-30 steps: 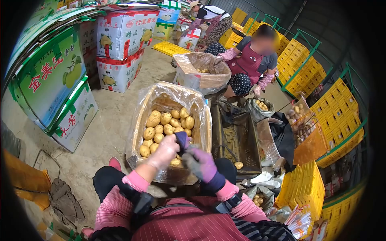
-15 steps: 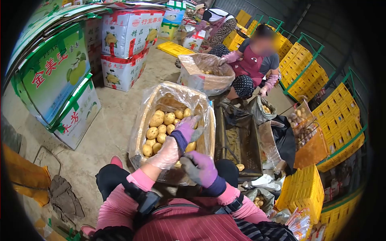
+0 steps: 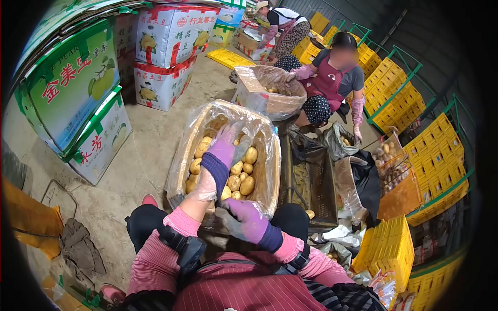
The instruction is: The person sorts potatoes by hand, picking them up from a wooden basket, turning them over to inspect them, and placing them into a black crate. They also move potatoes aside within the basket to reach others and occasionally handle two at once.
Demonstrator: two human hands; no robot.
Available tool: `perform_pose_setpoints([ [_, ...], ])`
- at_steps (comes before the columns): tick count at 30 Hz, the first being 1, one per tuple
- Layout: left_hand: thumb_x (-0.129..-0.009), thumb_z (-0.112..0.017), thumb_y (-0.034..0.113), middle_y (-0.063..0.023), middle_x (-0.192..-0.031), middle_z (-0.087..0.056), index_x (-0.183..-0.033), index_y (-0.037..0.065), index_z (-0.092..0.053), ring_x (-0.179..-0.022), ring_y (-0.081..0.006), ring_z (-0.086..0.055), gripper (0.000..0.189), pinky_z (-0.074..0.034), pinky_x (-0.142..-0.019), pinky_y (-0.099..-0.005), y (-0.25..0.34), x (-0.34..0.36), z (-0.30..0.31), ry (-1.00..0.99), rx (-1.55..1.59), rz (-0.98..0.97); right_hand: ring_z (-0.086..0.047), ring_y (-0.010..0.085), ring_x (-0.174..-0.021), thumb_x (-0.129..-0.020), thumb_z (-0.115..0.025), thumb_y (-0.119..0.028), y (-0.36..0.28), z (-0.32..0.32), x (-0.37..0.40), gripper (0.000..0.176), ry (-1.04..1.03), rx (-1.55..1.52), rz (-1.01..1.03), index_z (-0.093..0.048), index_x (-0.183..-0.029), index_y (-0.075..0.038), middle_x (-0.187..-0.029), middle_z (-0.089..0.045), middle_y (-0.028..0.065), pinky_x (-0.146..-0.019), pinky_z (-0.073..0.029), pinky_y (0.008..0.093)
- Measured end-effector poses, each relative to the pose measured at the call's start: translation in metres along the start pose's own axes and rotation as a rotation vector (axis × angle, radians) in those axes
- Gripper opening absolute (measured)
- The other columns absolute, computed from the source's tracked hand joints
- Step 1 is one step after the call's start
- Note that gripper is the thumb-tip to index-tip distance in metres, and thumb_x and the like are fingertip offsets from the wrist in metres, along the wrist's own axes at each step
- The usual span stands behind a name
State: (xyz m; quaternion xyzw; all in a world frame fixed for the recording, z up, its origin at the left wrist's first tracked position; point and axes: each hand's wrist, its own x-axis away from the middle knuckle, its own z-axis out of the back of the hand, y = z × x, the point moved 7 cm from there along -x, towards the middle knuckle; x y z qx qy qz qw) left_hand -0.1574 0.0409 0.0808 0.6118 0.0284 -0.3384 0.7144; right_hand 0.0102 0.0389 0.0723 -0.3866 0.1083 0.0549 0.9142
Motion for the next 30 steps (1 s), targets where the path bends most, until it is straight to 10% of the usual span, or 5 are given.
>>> perform_pose_setpoints([
  [10, -0.092, -0.066, 0.024, -0.0184, -0.124, -0.064, -0.131, 0.013, -0.059, -0.116, -0.0327, -0.061, 0.042, -0.045, -0.103, -0.0371, -0.015, 0.009, -0.031, 0.225, -0.441, -0.253, -0.063, 0.0381, -0.066, -0.093, -0.063, -0.024, -0.010, 0.001, -0.003, 0.019, -0.058, 0.126, 0.043, -0.056, -0.085, -0.008, -0.070, -0.061, 0.0166, -0.060, -0.049, 0.0477],
  [15, -0.099, -0.063, 0.030, -0.0180, -0.134, -0.061, -0.139, 0.009, -0.054, -0.128, -0.0283, -0.056, 0.047, -0.043, -0.107, -0.0347, -0.012, 0.022, -0.017, -0.158, 0.273, 0.275, -0.064, 0.0384, -0.072, -0.093, -0.062, -0.027, 0.001, -0.022, 0.010, 0.021, -0.142, 0.274, 0.093, -0.058, -0.091, -0.007, -0.076, -0.062, 0.0170, -0.062, -0.049, 0.0470],
  [19, -0.090, -0.071, 0.035, -0.0251, -0.134, -0.058, -0.137, 0.001, -0.053, -0.131, -0.0369, -0.051, 0.061, -0.039, -0.111, -0.0407, 0.009, 0.026, 0.018, 0.246, -0.001, -0.088, -0.065, 0.0385, -0.070, -0.093, -0.064, -0.016, -0.021, -0.025, 0.013, 0.010, -0.146, -0.004, 0.082, -0.062, -0.092, -0.006, -0.075, -0.063, 0.0176, -0.060, -0.050, 0.0428],
  [27, -0.093, -0.058, 0.052, -0.0220, -0.154, -0.037, -0.150, 0.011, -0.041, -0.142, -0.0465, -0.032, 0.071, -0.023, -0.114, -0.0613, 0.015, 0.076, -0.050, -0.286, -0.912, -0.571, -0.064, 0.0370, -0.072, -0.093, -0.063, -0.019, -0.019, -0.001, 0.010, 0.013, -0.051, -0.067, 0.118, -0.061, -0.094, -0.007, -0.078, -0.062, 0.0178, -0.063, -0.050, 0.0434],
  [30, -0.097, -0.061, 0.035, -0.0198, -0.150, -0.044, -0.150, 0.011, -0.040, -0.137, -0.0365, -0.044, 0.062, -0.035, -0.112, -0.0472, -0.006, 0.068, -0.051, -0.568, -0.334, -0.055, -0.066, 0.0358, -0.074, -0.093, -0.063, -0.018, -0.022, 0.000, 0.016, 0.018, -0.150, -0.019, 0.202, -0.064, -0.107, -0.008, -0.079, -0.065, 0.0161, -0.066, -0.053, 0.0422],
])
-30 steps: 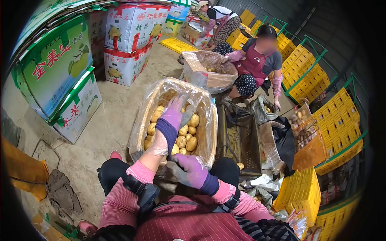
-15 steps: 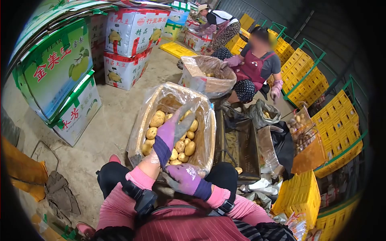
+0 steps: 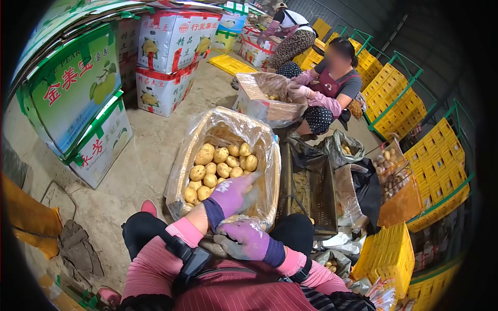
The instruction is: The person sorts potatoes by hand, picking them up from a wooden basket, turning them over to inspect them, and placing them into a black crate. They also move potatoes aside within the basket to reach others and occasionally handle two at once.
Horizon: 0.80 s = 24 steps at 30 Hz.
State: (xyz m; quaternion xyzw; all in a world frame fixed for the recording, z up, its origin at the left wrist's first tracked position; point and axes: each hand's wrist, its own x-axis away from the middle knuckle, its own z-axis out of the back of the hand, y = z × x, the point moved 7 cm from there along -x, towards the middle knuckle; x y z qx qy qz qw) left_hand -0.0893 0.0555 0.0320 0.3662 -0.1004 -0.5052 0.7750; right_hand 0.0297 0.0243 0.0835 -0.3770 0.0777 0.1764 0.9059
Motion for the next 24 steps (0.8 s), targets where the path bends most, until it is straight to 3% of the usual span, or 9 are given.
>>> perform_pose_setpoints([
  [1, -0.098, -0.062, 0.028, -0.0189, -0.148, -0.047, -0.151, 0.010, -0.039, -0.134, -0.0318, -0.048, 0.060, -0.040, -0.110, -0.0410, -0.013, 0.001, -0.015, -0.207, 0.499, 0.256, -0.066, 0.0358, -0.074, -0.093, -0.063, -0.018, 0.000, 0.006, 0.000, 0.018, 0.008, 0.002, -0.002, -0.064, -0.107, -0.008, -0.079, -0.065, 0.0161, -0.066, -0.053, 0.0422],
  [2, -0.100, -0.059, 0.021, -0.0146, -0.145, -0.051, -0.150, 0.004, -0.038, -0.128, -0.0243, -0.053, 0.057, -0.043, -0.106, -0.0315, -0.013, 0.001, 0.001, -0.006, 0.643, 0.177, -0.067, 0.0345, -0.075, -0.093, -0.061, -0.019, 0.011, 0.008, 0.001, 0.025, -0.048, -0.087, -0.173, -0.063, -0.116, -0.009, -0.082, -0.066, 0.0166, -0.068, -0.054, 0.0419],
  [3, -0.100, -0.059, 0.021, -0.0146, -0.145, -0.051, -0.150, 0.004, -0.038, -0.128, -0.0243, -0.053, 0.057, -0.043, -0.106, -0.0315, -0.014, 0.002, 0.007, -0.008, 0.640, 0.171, -0.069, 0.0331, -0.077, -0.094, -0.060, -0.019, 0.022, 0.008, 0.006, 0.032, -0.104, -0.175, -0.344, -0.062, -0.125, -0.009, -0.084, -0.068, 0.0172, -0.069, -0.055, 0.0417],
  [4, -0.101, -0.059, 0.023, -0.0139, -0.146, -0.050, -0.151, 0.006, -0.036, -0.118, -0.0260, -0.058, 0.058, -0.048, -0.098, -0.0355, -0.013, 0.004, 0.034, 0.240, 0.700, 0.074, -0.071, 0.0310, -0.080, -0.096, -0.057, -0.021, 0.029, 0.017, 0.005, 0.042, -0.013, -0.007, -0.204, -0.057, -0.136, -0.010, -0.089, -0.069, 0.0194, -0.072, -0.056, 0.0419],
  [5, -0.101, -0.059, 0.025, -0.0131, -0.147, -0.049, -0.153, 0.007, -0.034, -0.107, -0.0277, -0.064, 0.060, -0.053, -0.091, -0.0395, -0.014, 0.011, 0.059, 0.489, 0.755, -0.020, -0.071, 0.0331, -0.094, -0.097, -0.058, -0.016, 0.047, 0.029, 0.017, 0.040, -0.031, -0.007, -0.352, -0.056, -0.135, -0.005, -0.101, -0.071, 0.0178, -0.082, -0.056, 0.0388],
  [8, -0.103, -0.054, 0.031, -0.0147, -0.155, -0.037, -0.156, 0.005, -0.026, -0.135, -0.0246, -0.045, 0.066, -0.040, -0.110, -0.0390, -0.044, 0.023, 0.092, 0.686, 0.786, -0.102, -0.070, 0.0330, -0.102, -0.096, -0.059, -0.018, 0.099, 0.060, 0.051, 0.043, 0.166, 0.250, -0.348, -0.055, -0.136, -0.004, -0.110, -0.071, 0.0193, -0.090, -0.054, 0.0389],
  [13, -0.106, -0.041, 0.045, -0.0218, -0.154, -0.036, -0.153, -0.001, -0.030, -0.140, -0.0298, -0.042, 0.067, -0.036, -0.116, -0.0421, -0.044, 0.036, 0.110, 0.669, 1.189, -0.190, -0.069, 0.0339, -0.103, -0.094, -0.062, -0.024, 0.157, 0.084, 0.088, 0.045, 0.208, 0.255, -0.498, -0.057, -0.136, -0.009, -0.112, -0.070, 0.0208, -0.088, -0.054, 0.0398],
  [16, -0.106, -0.040, 0.043, -0.0216, -0.151, -0.041, -0.151, -0.003, -0.033, -0.137, -0.0290, -0.046, 0.064, -0.038, -0.115, -0.0416, -0.041, 0.037, 0.112, 0.634, 1.398, 0.008, -0.070, 0.0328, -0.101, -0.094, -0.062, -0.023, 0.177, 0.082, 0.083, 0.042, 0.172, 0.137, -0.581, -0.058, -0.134, -0.008, -0.108, -0.072, 0.0197, -0.088, -0.054, 0.0390],
  [24, -0.109, -0.034, 0.026, -0.0231, -0.143, -0.049, -0.146, -0.009, -0.036, -0.128, -0.0296, -0.055, 0.051, -0.045, -0.108, -0.0393, -0.039, 0.034, 0.111, 0.567, 0.967, 0.088, -0.068, 0.0343, -0.104, -0.090, -0.060, -0.029, 0.264, 0.005, -0.010, 0.045, -0.345, 0.158, -0.553, -0.060, -0.133, -0.014, -0.113, -0.070, 0.0182, -0.090, -0.052, 0.0432],
])
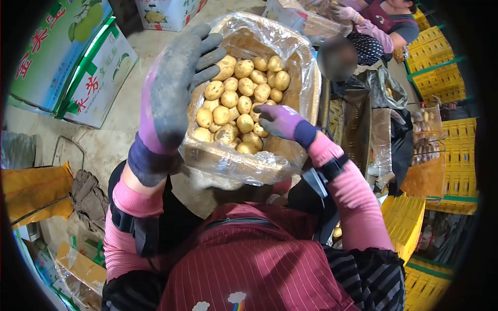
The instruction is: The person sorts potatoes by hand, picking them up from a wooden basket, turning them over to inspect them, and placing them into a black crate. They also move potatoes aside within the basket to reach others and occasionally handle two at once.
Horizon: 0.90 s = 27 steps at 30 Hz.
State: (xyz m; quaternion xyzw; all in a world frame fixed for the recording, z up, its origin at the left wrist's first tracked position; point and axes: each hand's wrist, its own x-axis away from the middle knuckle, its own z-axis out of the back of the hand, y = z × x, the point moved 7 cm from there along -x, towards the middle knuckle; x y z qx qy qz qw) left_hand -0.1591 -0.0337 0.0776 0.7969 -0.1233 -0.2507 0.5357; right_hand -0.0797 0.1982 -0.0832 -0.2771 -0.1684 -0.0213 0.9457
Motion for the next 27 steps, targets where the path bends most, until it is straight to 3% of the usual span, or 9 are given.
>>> perform_pose_setpoints([
  [9, -0.107, -0.039, 0.038, -0.0243, -0.138, -0.054, -0.144, -0.010, -0.039, -0.127, -0.0313, -0.057, 0.061, -0.045, -0.107, -0.0406, -0.005, -0.004, 0.029, 0.010, -0.239, -0.166, -0.066, 0.0316, -0.107, -0.080, -0.068, -0.020, -0.004, -0.153, -0.113, 0.068, -0.448, 0.717, 0.446, -0.048, -0.145, -0.025, -0.130, -0.060, 0.0113, -0.083, -0.053, 0.0447],
  [11, -0.096, -0.062, 0.001, -0.0162, -0.132, -0.060, -0.140, -0.007, -0.046, -0.120, -0.0191, -0.060, 0.048, -0.048, -0.103, -0.0310, -0.015, 0.007, 0.048, 0.226, -0.275, 0.140, -0.066, 0.0306, -0.108, -0.079, -0.068, -0.019, 0.004, -0.179, -0.124, 0.068, -0.484, 0.758, 0.477, -0.049, -0.145, -0.023, -0.131, -0.059, 0.0118, -0.082, -0.054, 0.0444],
  [13, -0.097, -0.061, 0.000, -0.0157, -0.131, -0.061, -0.139, -0.007, -0.048, -0.117, -0.0178, -0.061, 0.045, -0.048, -0.101, -0.0295, -0.022, 0.008, 0.048, 0.279, -0.220, 0.240, -0.067, 0.0308, -0.105, -0.077, -0.068, -0.019, 0.009, -0.200, -0.124, 0.071, -0.479, 0.850, 0.567, -0.048, -0.145, -0.020, -0.130, -0.060, 0.0112, -0.080, -0.054, 0.0441],
  [15, -0.107, -0.045, 0.020, -0.0296, -0.142, -0.049, -0.142, -0.008, -0.041, -0.121, -0.0367, -0.061, 0.045, -0.052, -0.100, -0.0438, -0.005, 0.006, 0.026, -0.059, -0.498, -0.316, -0.066, 0.0308, -0.106, -0.073, -0.077, -0.023, 0.023, -0.220, -0.130, 0.068, -0.330, 0.773, 0.628, -0.054, -0.138, -0.021, -0.125, -0.062, 0.0099, -0.082, -0.052, 0.0430],
  [16, -0.107, -0.044, 0.011, -0.0312, -0.141, -0.049, -0.142, -0.008, -0.041, -0.119, -0.0388, -0.062, 0.040, -0.055, -0.096, -0.0442, -0.013, 0.007, 0.031, -0.038, -0.363, -0.164, -0.066, 0.0306, -0.104, -0.072, -0.077, -0.023, 0.027, -0.222, -0.135, 0.063, -0.212, 0.712, 0.679, -0.057, -0.132, -0.021, -0.119, -0.065, 0.0095, -0.081, -0.052, 0.0425],
  [17, -0.107, -0.045, 0.015, -0.0285, -0.142, -0.049, -0.143, -0.008, -0.041, -0.121, -0.0354, -0.061, 0.043, -0.052, -0.100, -0.0425, -0.005, 0.001, 0.024, -0.143, -0.597, -0.506, -0.067, 0.0304, -0.102, -0.072, -0.078, -0.023, 0.031, -0.224, -0.139, 0.057, -0.091, 0.649, 0.728, -0.061, -0.126, -0.020, -0.113, -0.067, 0.0090, -0.081, -0.052, 0.0419],
  [19, -0.105, -0.050, 0.014, -0.0253, -0.138, -0.053, -0.142, -0.009, -0.044, -0.122, -0.0309, -0.060, 0.044, -0.049, -0.103, -0.0395, -0.008, -0.005, 0.016, -0.046, -0.419, -0.070, -0.069, 0.0308, -0.099, -0.069, -0.080, -0.027, 0.042, -0.224, -0.145, 0.058, -0.140, 0.563, 0.592, -0.062, -0.124, -0.020, -0.100, -0.071, 0.0085, -0.078, -0.053, 0.0431],
  [23, -0.099, -0.052, 0.005, -0.0195, -0.130, -0.061, -0.140, -0.009, -0.048, -0.123, -0.0268, -0.059, 0.043, -0.045, -0.105, -0.0356, -0.025, -0.001, 0.019, -0.061, -0.348, -0.012, -0.065, 0.0371, -0.112, -0.067, -0.085, -0.035, 0.007, -0.125, -0.122, 0.084, -0.462, 0.249, 0.072, -0.051, -0.140, -0.012, -0.121, -0.066, 0.0222, -0.095, -0.051, 0.0447],
  [27, -0.093, -0.060, 0.005, -0.0205, -0.142, -0.053, -0.148, -0.002, -0.041, -0.133, -0.0265, -0.051, 0.059, -0.042, -0.109, -0.0345, -0.048, 0.002, 0.019, -0.212, -0.822, 0.039, -0.050, 0.0218, -0.132, -0.077, -0.081, -0.019, -0.011, -0.023, -0.070, 0.089, -0.136, -0.426, 0.165, -0.036, -0.153, -0.006, -0.145, -0.051, 0.0153, -0.109, -0.042, 0.0352],
])
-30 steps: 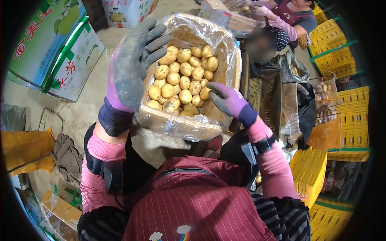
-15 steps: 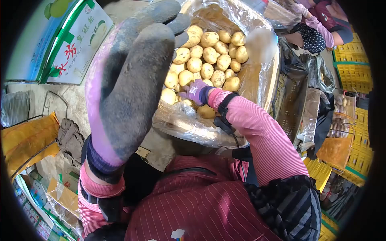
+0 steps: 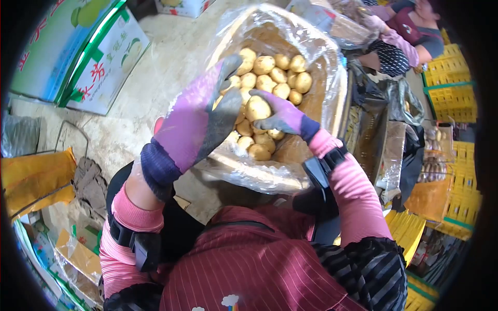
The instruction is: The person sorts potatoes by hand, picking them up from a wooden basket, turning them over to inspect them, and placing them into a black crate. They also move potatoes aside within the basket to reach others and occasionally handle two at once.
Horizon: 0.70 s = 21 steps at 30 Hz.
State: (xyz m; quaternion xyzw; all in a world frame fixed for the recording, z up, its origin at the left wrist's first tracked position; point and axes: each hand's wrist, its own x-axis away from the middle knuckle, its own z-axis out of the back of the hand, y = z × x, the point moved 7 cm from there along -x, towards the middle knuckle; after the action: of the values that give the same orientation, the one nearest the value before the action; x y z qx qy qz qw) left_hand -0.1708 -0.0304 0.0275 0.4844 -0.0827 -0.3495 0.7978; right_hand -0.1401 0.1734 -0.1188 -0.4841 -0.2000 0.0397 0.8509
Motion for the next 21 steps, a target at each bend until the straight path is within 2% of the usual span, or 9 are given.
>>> perform_pose_setpoints([
  [3, -0.088, -0.068, 0.008, -0.0228, -0.147, -0.047, -0.153, 0.000, -0.033, -0.136, -0.0279, -0.047, 0.074, -0.042, -0.109, -0.0358, -0.024, 0.002, -0.040, -0.132, 0.062, 0.111, -0.043, 0.0261, -0.138, -0.081, -0.077, -0.020, -0.048, 0.035, 0.056, 0.084, 0.199, -0.411, 0.126, -0.037, -0.152, -0.005, -0.149, -0.046, 0.0150, -0.114, -0.036, 0.0370],
  [4, -0.086, -0.073, 0.009, -0.0235, -0.150, -0.043, -0.156, 0.001, -0.025, -0.137, -0.0289, -0.046, 0.085, -0.041, -0.110, -0.0365, -0.020, 0.004, -0.055, -0.220, 0.120, 0.178, -0.047, 0.0217, -0.135, -0.084, -0.068, -0.010, -0.057, 0.039, 0.074, 0.085, 0.207, -0.557, 0.116, -0.027, -0.158, -0.007, -0.151, -0.042, 0.0112, -0.112, -0.040, 0.0350],
  [7, -0.086, -0.072, 0.005, -0.0211, -0.152, -0.039, -0.157, 0.002, -0.020, -0.137, -0.0274, -0.045, 0.088, -0.042, -0.110, -0.0363, -0.012, 0.015, -0.109, -0.284, 0.193, -0.004, -0.047, 0.0263, -0.137, -0.085, -0.062, -0.009, -0.072, 0.030, 0.116, 0.084, 0.246, -1.151, 0.171, -0.024, -0.159, -0.012, -0.150, -0.043, 0.0114, -0.116, -0.038, 0.0406],
  [9, -0.083, -0.082, 0.023, -0.0230, -0.143, -0.050, -0.153, -0.003, -0.026, -0.130, -0.0280, -0.053, 0.093, -0.045, -0.107, -0.0364, -0.009, 0.015, -0.140, -0.164, 0.645, -0.064, -0.048, 0.0250, -0.136, -0.085, -0.062, -0.010, -0.076, 0.022, 0.128, 0.084, 0.278, -1.169, 0.246, -0.023, -0.159, -0.012, -0.150, -0.044, 0.0111, -0.114, -0.039, 0.0406],
  [12, -0.084, -0.081, 0.019, -0.0211, -0.140, -0.052, -0.152, -0.004, -0.027, -0.126, -0.0251, -0.056, 0.090, -0.048, -0.103, -0.0343, -0.011, 0.009, -0.151, -0.218, 0.726, 0.144, -0.051, 0.0232, -0.132, -0.086, -0.063, -0.014, -0.059, 0.028, 0.135, 0.083, 0.412, -1.022, 0.295, -0.023, -0.159, -0.011, -0.148, -0.044, 0.0113, -0.106, -0.044, 0.0413],
  [16, -0.082, -0.075, 0.007, -0.0196, -0.137, -0.055, -0.152, -0.005, -0.030, -0.123, -0.0231, -0.058, 0.084, -0.049, -0.101, -0.0341, 0.017, -0.006, -0.142, -0.164, 0.569, 0.121, -0.053, 0.0263, -0.128, -0.091, -0.065, -0.027, -0.049, 0.042, 0.152, 0.079, 0.483, -0.885, 0.209, -0.025, -0.158, -0.009, -0.145, -0.046, 0.0126, -0.101, -0.047, 0.0455],
  [18, -0.081, -0.076, 0.010, -0.0199, -0.139, -0.054, -0.152, -0.005, -0.030, -0.124, -0.0238, -0.058, 0.086, -0.049, -0.102, -0.0345, 0.034, -0.011, -0.141, -0.202, 0.563, 0.154, -0.054, 0.0205, -0.125, -0.094, -0.068, -0.035, -0.037, 0.047, 0.157, 0.075, 0.513, -0.932, 0.116, -0.031, -0.154, -0.009, -0.143, -0.049, 0.0104, -0.098, -0.050, 0.0366],
  [20, -0.079, -0.078, 0.014, -0.0206, -0.141, -0.052, -0.152, -0.005, -0.030, -0.125, -0.0252, -0.057, 0.089, -0.048, -0.103, -0.0353, 0.042, -0.010, -0.146, -0.264, 0.550, 0.236, -0.059, 0.0208, -0.119, -0.098, -0.064, -0.038, -0.022, 0.049, 0.154, 0.067, 0.549, -1.037, 0.155, -0.035, -0.151, -0.009, -0.136, -0.054, 0.0095, -0.096, -0.053, 0.0362],
  [21, -0.078, -0.080, 0.022, -0.0239, -0.143, -0.049, -0.151, -0.003, -0.032, -0.131, -0.0314, -0.052, 0.092, -0.044, -0.108, -0.0388, 0.051, -0.013, -0.144, -0.192, 0.364, 0.004, -0.060, 0.0211, -0.118, -0.099, -0.062, -0.039, -0.013, 0.048, 0.153, 0.064, 0.569, -1.132, 0.122, -0.037, -0.150, -0.009, -0.135, -0.055, 0.0096, -0.095, -0.054, 0.0366],
])
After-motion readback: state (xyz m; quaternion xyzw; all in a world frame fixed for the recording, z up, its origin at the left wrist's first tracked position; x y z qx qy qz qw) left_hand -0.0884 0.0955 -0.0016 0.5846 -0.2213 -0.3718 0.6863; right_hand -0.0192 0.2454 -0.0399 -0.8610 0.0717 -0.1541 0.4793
